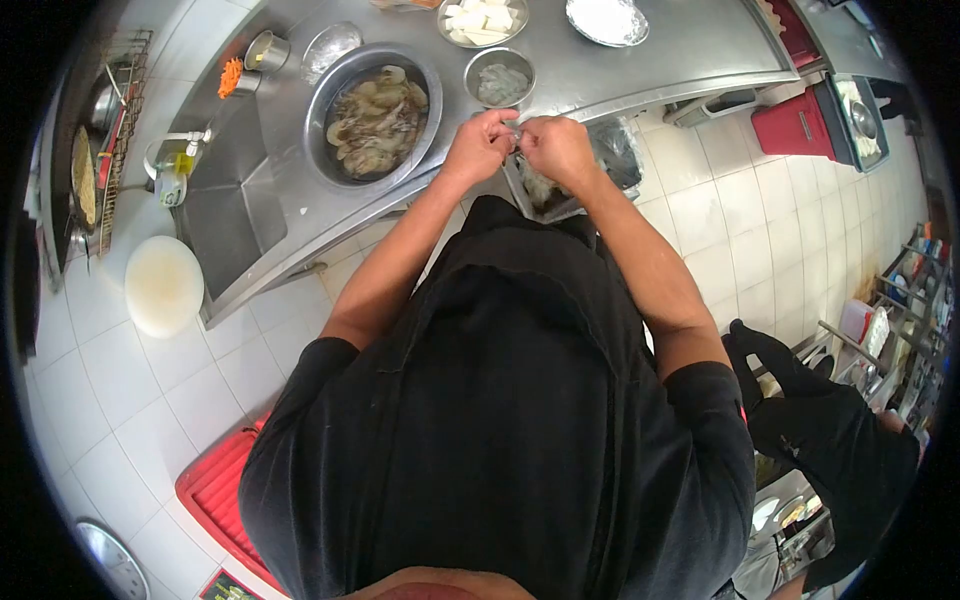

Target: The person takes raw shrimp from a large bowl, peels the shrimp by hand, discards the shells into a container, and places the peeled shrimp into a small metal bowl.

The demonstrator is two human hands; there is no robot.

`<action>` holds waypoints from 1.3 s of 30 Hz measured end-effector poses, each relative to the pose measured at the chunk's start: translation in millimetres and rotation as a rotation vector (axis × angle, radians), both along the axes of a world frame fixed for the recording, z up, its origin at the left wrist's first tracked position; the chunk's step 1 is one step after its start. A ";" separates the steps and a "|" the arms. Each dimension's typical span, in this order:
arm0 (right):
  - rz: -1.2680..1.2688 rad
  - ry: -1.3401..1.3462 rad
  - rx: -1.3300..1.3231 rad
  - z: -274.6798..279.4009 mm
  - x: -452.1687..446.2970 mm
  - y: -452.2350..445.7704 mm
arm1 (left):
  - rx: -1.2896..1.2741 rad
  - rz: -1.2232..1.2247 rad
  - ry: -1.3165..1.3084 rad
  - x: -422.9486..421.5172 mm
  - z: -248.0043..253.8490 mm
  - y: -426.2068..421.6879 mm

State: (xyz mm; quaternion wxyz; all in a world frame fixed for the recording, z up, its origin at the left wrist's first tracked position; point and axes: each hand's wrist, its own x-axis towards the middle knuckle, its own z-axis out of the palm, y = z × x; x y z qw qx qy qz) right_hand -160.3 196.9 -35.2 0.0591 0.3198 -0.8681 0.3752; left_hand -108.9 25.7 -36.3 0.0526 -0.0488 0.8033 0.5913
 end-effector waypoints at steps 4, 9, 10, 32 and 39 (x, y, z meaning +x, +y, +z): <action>-0.134 -0.607 -0.392 -20.8 0.3 7.1 | 0.061 -0.009 0.042 -0.7 8.2 7.0; -0.205 -1.095 -0.843 -31.9 -0.8 17.8 | 0.152 0.002 0.117 -9.9 -8.5 15.8; -0.200 -1.202 -0.973 -30.9 -0.3 18.7 | 0.158 0.012 0.120 -11.0 -10.9 16.7; -0.360 -0.068 -0.196 -6.5 2.4 36.2 | 0.444 0.149 -0.173 -12.9 -14.9 30.8; -0.110 0.083 0.048 -39.7 -8.8 66.2 | 0.100 0.086 -0.102 -13.0 -36.0 21.7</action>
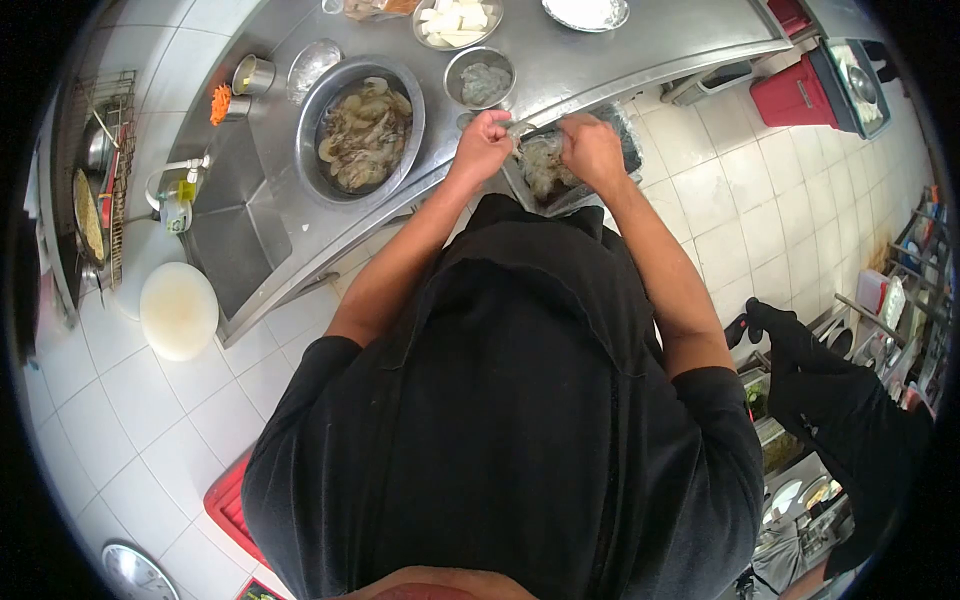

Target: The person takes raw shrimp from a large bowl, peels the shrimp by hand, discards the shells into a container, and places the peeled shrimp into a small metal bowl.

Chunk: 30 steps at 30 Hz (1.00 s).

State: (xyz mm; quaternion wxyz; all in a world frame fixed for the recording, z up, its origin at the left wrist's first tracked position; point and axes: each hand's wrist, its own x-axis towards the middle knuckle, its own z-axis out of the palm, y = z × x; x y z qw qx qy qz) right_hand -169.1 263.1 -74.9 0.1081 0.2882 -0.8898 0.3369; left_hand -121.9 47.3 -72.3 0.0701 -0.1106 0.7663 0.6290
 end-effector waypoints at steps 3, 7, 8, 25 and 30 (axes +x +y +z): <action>0.133 0.078 -0.117 46.5 2.2 -21.2 | -0.015 -0.064 0.014 2.7 7.3 -1.2; 0.240 -0.016 -0.011 45.0 -1.7 -26.6 | -0.026 -0.162 0.006 0.1 30.9 2.5; 0.246 -0.030 0.009 44.1 -1.0 -27.5 | -0.024 -0.177 -0.001 -0.5 34.2 1.7; 0.061 -0.239 -0.160 37.4 18.2 -45.7 | 0.148 -0.164 -0.054 3.2 34.2 -7.1; -0.130 -0.395 -0.160 24.7 14.2 -45.8 | 0.129 -0.167 -0.031 3.2 38.1 -4.4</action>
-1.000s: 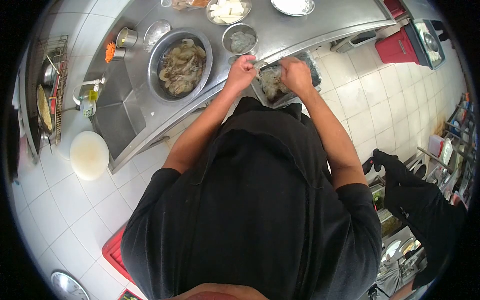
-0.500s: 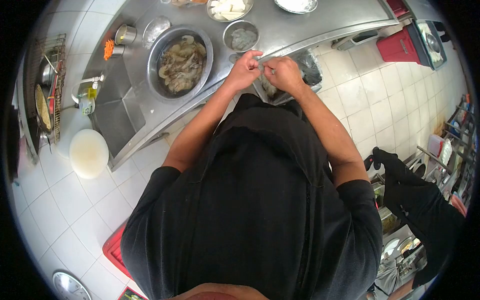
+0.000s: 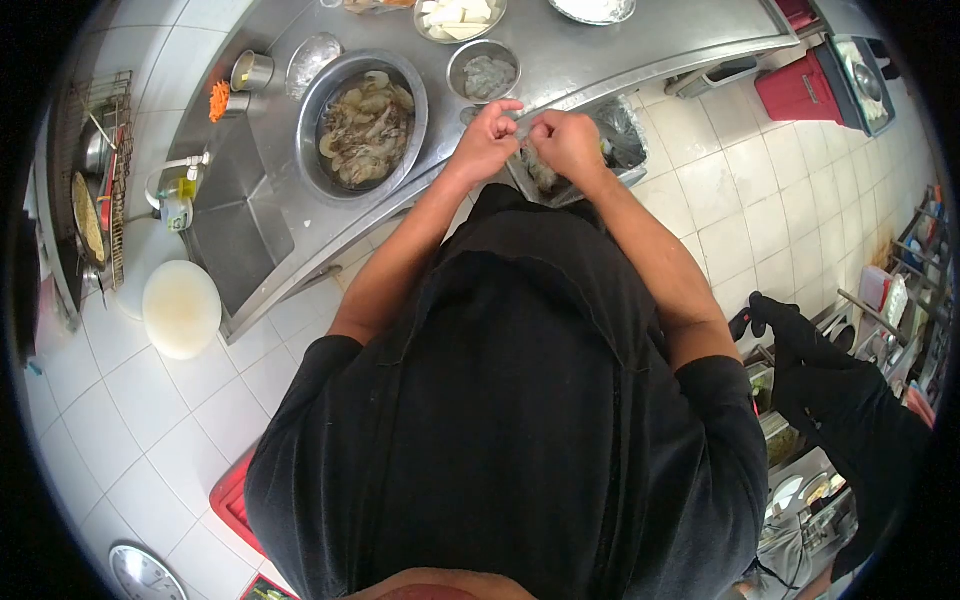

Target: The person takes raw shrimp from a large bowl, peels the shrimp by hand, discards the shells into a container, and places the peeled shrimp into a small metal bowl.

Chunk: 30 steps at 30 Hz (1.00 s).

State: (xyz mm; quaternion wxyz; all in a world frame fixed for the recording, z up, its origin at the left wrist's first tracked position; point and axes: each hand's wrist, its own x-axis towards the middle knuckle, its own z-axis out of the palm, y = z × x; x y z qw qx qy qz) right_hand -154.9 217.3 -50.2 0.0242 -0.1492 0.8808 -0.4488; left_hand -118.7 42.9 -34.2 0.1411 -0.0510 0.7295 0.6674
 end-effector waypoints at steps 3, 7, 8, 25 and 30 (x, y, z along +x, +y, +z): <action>-0.197 -0.132 -0.089 -11.1 -12.0 10.1 | -0.043 0.014 0.014 -0.5 3.4 0.2; -0.313 -0.051 -0.151 -41.1 -34.0 51.0 | -0.124 0.026 0.036 -4.9 0.6 -10.6; -0.279 -0.026 -0.143 -44.6 -35.5 60.7 | -0.139 0.030 0.045 -6.0 -0.1 -15.0; 0.219 -0.289 -0.129 20.3 -40.5 -2.9 | -0.070 -0.048 0.170 -23.1 40.7 -26.7; -0.072 0.040 -0.002 -13.4 -38.5 30.1 | -0.200 0.003 0.186 -16.4 34.5 -41.2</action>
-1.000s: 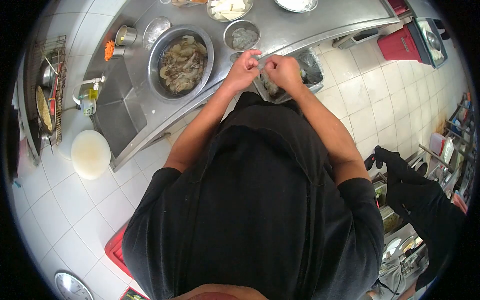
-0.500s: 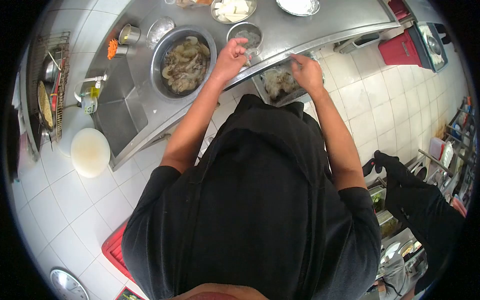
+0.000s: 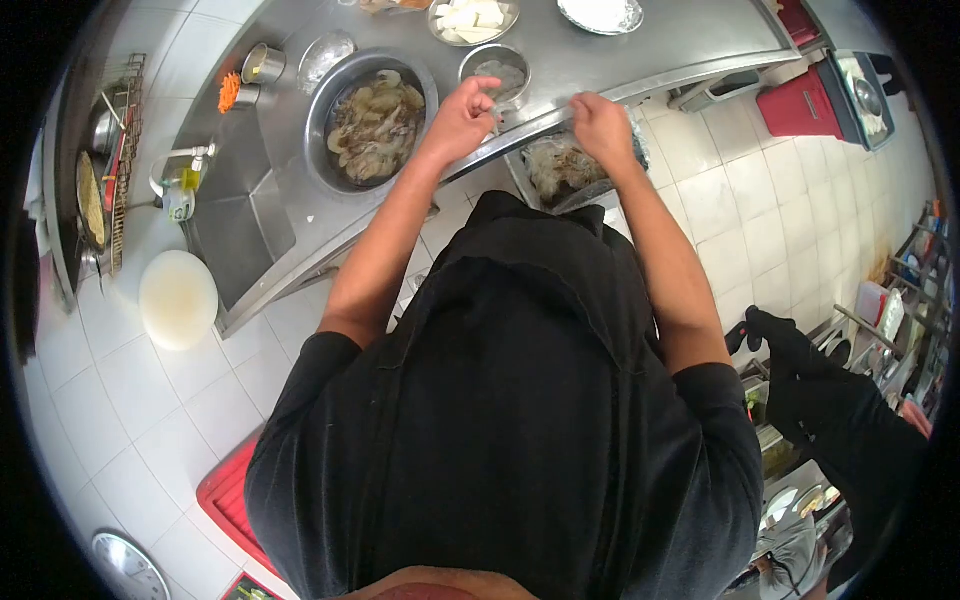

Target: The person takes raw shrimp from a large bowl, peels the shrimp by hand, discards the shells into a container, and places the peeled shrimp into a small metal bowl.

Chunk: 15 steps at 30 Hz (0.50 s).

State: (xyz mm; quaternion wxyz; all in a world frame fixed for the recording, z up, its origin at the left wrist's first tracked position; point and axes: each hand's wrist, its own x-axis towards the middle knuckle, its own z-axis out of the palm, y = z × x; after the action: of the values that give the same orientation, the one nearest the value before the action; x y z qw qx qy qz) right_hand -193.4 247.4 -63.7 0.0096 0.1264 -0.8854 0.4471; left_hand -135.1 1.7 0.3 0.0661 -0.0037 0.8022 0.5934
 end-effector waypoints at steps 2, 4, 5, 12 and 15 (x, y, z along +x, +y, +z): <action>0.017 -0.032 0.188 3.2 6.9 14.9 | -0.018 0.034 0.016 -1.3 1.2 -7.8; 0.056 0.000 0.306 -1.7 12.2 27.0 | -0.024 0.066 0.063 -7.6 2.1 -12.4; 0.086 0.047 0.328 -10.6 16.2 30.1 | -0.092 0.077 0.107 -11.6 4.2 -13.5; 0.188 0.181 0.061 8.2 37.8 -17.4 | -0.434 0.016 0.297 -44.2 41.8 -21.7; 0.395 0.312 0.069 15.3 44.4 -58.2 | -0.509 0.003 0.405 -50.8 42.1 -25.7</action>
State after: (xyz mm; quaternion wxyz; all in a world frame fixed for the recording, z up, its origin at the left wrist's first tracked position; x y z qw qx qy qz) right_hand -149.0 189.2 -48.3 0.0542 0.3646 -0.8461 0.3851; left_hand -186.0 -24.0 42.3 -0.0988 0.0969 0.9216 0.3626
